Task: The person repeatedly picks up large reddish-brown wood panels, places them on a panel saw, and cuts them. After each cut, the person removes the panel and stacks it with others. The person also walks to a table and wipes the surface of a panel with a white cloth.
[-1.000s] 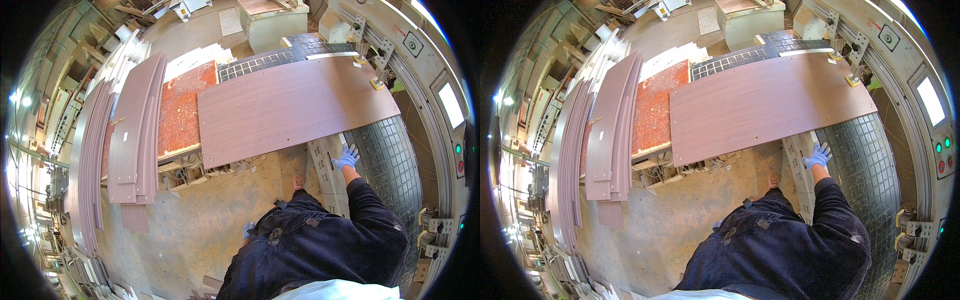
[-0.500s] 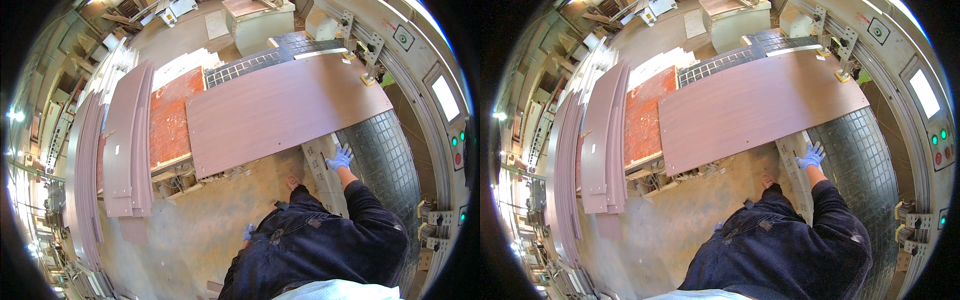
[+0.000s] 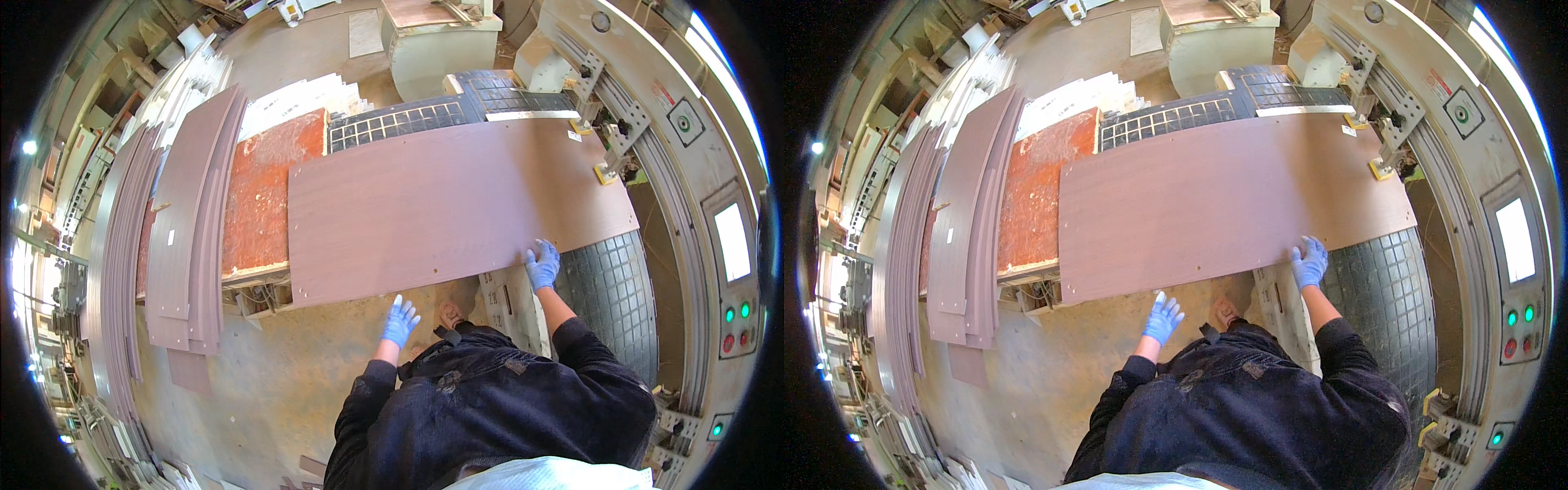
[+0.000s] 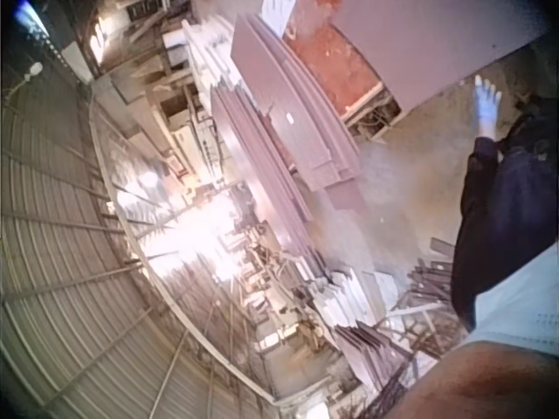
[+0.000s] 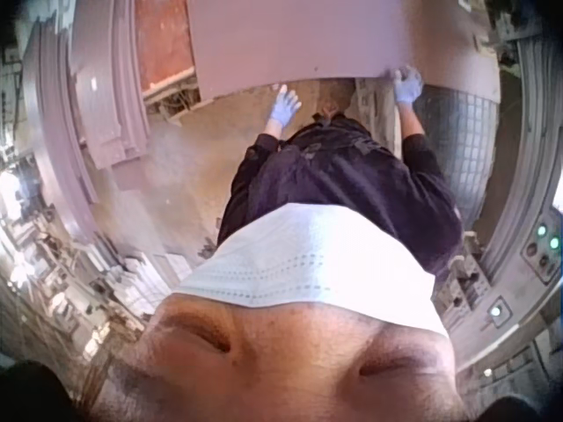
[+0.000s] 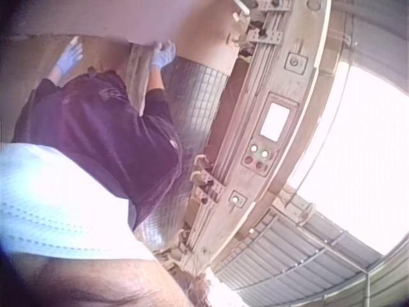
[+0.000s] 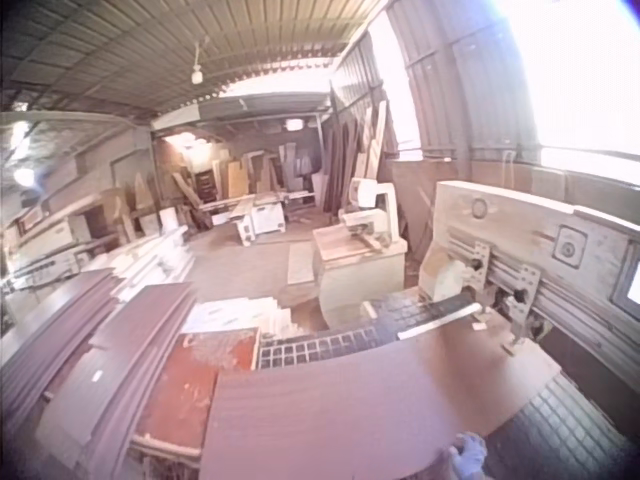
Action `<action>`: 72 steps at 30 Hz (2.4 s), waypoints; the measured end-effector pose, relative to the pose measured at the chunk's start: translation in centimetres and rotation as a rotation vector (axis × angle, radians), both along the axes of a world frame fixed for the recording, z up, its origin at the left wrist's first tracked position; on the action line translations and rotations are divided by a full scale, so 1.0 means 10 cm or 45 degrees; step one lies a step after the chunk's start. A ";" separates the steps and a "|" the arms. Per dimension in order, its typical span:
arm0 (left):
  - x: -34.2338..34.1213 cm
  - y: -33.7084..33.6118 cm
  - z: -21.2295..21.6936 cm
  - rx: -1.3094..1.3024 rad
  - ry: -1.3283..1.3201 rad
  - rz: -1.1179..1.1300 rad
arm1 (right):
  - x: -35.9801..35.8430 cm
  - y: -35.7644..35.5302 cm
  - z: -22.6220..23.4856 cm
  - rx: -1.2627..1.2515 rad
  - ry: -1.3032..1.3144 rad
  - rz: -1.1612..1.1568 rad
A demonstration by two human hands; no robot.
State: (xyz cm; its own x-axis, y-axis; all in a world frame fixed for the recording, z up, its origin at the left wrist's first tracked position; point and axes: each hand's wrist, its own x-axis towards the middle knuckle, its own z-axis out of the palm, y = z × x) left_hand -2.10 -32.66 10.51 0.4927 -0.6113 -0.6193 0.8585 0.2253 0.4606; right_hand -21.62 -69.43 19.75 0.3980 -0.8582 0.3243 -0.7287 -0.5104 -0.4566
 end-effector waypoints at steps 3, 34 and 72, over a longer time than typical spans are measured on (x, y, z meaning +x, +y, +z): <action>0.08 -0.62 0.14 0.021 0.212 0.153 | 0.32 -0.31 0.08 0.036 0.077 0.141; -0.51 -0.41 0.54 0.248 0.606 1.210 | 3.80 -1.65 -0.01 0.296 0.865 0.988; -3.17 3.87 0.51 -0.573 0.270 2.074 | 3.42 4.71 2.57 -0.340 0.325 2.135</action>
State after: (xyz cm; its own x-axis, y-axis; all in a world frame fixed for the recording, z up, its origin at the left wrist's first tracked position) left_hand -33.84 6.08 15.63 0.6769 0.2732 -0.6835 -0.3424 0.9388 0.0362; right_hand 12.63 -22.37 45.45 0.7964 0.5808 0.1687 0.6047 -0.7696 -0.2051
